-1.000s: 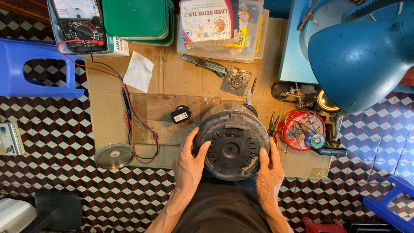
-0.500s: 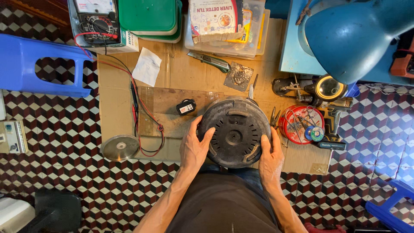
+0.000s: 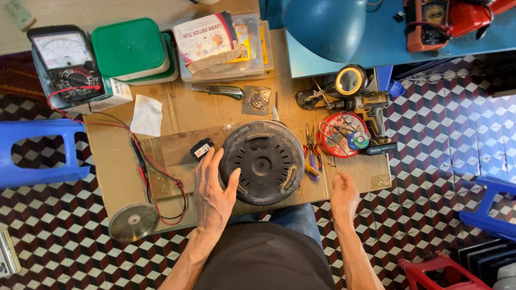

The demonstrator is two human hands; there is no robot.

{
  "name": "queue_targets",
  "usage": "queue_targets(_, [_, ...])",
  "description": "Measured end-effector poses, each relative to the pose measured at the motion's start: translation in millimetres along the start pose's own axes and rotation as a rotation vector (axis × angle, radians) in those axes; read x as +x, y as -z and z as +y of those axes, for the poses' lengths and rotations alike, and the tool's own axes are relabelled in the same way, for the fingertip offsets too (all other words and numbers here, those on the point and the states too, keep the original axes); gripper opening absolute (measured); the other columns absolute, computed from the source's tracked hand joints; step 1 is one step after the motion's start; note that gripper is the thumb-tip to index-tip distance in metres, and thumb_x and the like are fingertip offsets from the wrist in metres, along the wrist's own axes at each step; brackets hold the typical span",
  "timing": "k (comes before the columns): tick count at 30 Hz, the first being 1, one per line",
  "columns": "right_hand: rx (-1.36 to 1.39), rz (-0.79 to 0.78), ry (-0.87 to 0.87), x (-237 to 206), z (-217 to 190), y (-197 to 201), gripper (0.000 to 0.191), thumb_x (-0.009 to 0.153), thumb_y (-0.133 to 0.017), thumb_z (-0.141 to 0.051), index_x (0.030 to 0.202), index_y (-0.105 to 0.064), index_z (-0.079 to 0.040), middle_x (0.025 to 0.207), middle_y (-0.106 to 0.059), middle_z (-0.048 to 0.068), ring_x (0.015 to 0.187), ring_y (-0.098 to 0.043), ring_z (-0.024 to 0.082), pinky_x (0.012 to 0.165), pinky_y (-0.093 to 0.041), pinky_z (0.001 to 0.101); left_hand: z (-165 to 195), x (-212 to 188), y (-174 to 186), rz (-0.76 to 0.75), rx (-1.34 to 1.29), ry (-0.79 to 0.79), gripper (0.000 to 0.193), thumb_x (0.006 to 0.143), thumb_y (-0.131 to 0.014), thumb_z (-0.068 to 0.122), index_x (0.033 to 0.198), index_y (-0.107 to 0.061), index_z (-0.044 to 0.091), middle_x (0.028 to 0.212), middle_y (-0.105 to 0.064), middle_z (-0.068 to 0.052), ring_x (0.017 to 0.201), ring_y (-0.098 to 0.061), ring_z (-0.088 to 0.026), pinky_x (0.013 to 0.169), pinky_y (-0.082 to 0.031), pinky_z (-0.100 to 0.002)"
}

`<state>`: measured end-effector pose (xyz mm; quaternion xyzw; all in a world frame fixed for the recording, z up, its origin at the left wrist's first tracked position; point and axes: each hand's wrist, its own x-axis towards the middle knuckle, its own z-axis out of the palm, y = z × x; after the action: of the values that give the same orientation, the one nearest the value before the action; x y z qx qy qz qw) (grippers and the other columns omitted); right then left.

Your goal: The person works on the base of a small appliance, likely a rice cooker, using a screwdriver and a power drill to remove and install screws. They flip the unit over, adjust the base, and handle the lid separately.

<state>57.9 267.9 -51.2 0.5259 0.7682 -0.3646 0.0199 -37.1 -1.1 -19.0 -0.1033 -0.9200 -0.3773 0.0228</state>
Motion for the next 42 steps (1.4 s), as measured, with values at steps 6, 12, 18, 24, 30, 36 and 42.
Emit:
queue_targets(6, [-0.045,-0.057,0.0,18,2,-24,0.047,0.083,-0.073,-0.025,0.123,-0.068,-0.002,0.111,-0.073,0.017,0.103,-0.068,0.03,0.09,-0.052,0.0401,24,7,-14,-0.074,0.092,-0.192,0.051,0.089,-0.077,0.021,0.135,-0.059,0.005,0.148,-0.053,-0.019,0.138,-0.049,-0.037,0.113,-0.043,-0.048])
queue_targets(12, [-0.252,-0.058,0.208,19,-4,-25,0.052,0.08,-0.074,-0.022,0.126,-0.062,0.0,0.117,-0.066,0.019,0.113,-0.062,0.036,0.097,-0.049,0.0456,29,6,-33,-0.177,0.123,-0.205,0.066,0.085,-0.08,0.027,0.141,-0.054,0.004,0.153,-0.047,-0.017,0.144,-0.042,-0.035,0.119,-0.033,-0.049])
queue_targets(18, [-0.092,-0.111,0.012,17,-11,-32,0.055,0.077,-0.081,-0.035,0.115,-0.066,0.002,0.104,-0.07,0.02,0.1,-0.068,0.037,0.09,-0.053,0.0466,19,7,-47,-0.199,0.148,-0.185,0.091,0.077,-0.083,0.038,0.15,-0.041,0.003,0.159,-0.037,-0.019,0.151,-0.027,-0.037,0.125,-0.016,-0.056])
queue_targets(24, [-0.203,-0.048,0.086,12,-3,-34,0.048,0.079,-0.084,-0.035,0.102,-0.066,0.003,0.096,-0.072,0.025,0.093,-0.069,0.039,0.085,-0.053,0.0476,9,3,-45,-0.237,0.157,-0.162,0.094,0.079,-0.081,0.045,0.153,-0.039,0.004,0.163,-0.033,-0.017,0.153,-0.023,-0.035,0.126,-0.011,-0.056])
queue_targets(30, [-0.034,0.025,0.236,-25,10,-3,0.039,0.087,-0.076,-0.025,0.111,-0.059,0.001,0.09,-0.073,0.02,0.081,-0.071,0.033,0.077,-0.054,0.0435,-4,0,-40,-0.19,0.123,-0.16,0.093,0.08,-0.079,0.048,0.154,-0.04,0.006,0.163,-0.034,-0.015,0.153,-0.025,-0.033,0.126,-0.011,-0.055])
queue_targets(36, [-0.096,0.077,0.46,-22,-8,22,0.033,0.09,-0.073,-0.021,0.116,-0.064,-0.002,0.096,-0.068,0.014,0.076,-0.068,0.027,0.07,-0.055,0.0388,-7,-4,-40,-0.178,0.086,-0.174,0.095,0.08,-0.08,0.047,0.155,-0.039,0.007,0.164,-0.035,-0.014,0.153,-0.025,-0.032,0.126,-0.01,-0.056])
queue_targets(42, [0.006,0.011,0.436,-17,-13,-19,0.031,0.09,-0.075,-0.023,0.11,-0.067,-0.001,0.089,-0.068,0.014,0.078,-0.066,0.023,0.074,-0.054,0.0396,-14,-12,-37,-0.129,0.082,-0.185,0.095,0.079,-0.081,0.047,0.156,-0.039,0.008,0.165,-0.035,-0.013,0.155,-0.026,-0.03,0.128,-0.012,-0.054])
